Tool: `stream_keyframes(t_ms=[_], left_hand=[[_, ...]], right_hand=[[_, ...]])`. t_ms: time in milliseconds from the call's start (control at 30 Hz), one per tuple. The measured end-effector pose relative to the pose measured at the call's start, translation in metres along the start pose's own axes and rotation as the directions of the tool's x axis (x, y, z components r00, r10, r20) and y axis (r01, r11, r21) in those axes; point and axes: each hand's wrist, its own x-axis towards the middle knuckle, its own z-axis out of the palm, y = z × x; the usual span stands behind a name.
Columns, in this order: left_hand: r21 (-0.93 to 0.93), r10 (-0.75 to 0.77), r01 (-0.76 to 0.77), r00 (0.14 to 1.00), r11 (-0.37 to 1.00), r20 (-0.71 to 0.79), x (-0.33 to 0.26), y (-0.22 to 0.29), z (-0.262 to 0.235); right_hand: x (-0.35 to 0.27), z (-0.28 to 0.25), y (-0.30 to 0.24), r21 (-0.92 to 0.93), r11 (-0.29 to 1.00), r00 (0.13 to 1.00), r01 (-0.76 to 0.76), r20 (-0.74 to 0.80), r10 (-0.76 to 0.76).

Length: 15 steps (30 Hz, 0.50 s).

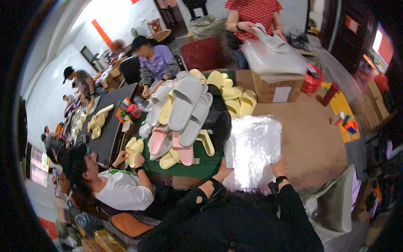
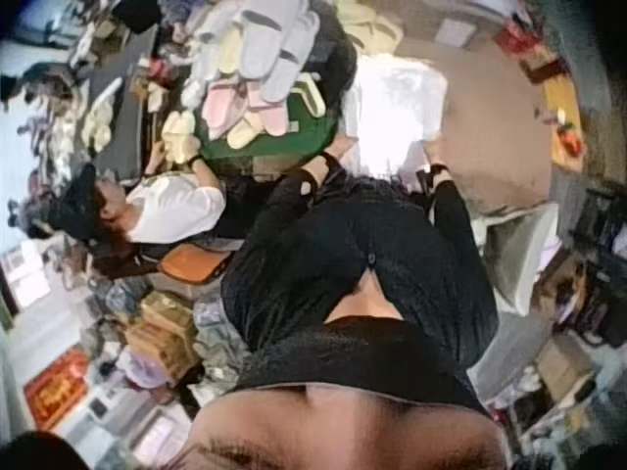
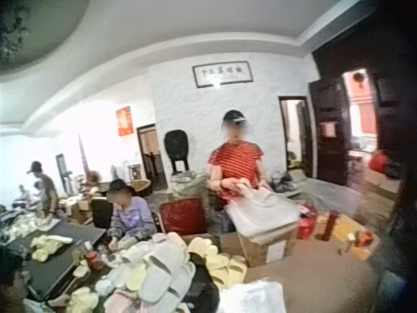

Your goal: Packing sandals into plastic bags in a shoe manufacturing facility.

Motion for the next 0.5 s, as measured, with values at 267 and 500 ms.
stream_keyframes(t_ms=[267,500], left_hand=[[0.187,0.093,-0.067,0.986,0.980,-0.135,0.006,0.035,-0.037],[-0.413,-0.021,-0.244,0.841,0.877,-0.540,0.000,0.126,-0.135]], right_hand=[[-0.056,0.030,-0.054,-0.407,0.691,0.747,0.598,-0.031,-0.665],[-0.033,0.056,-0.033,-0.331,0.672,0.730,0.662,0.487,-0.480]])
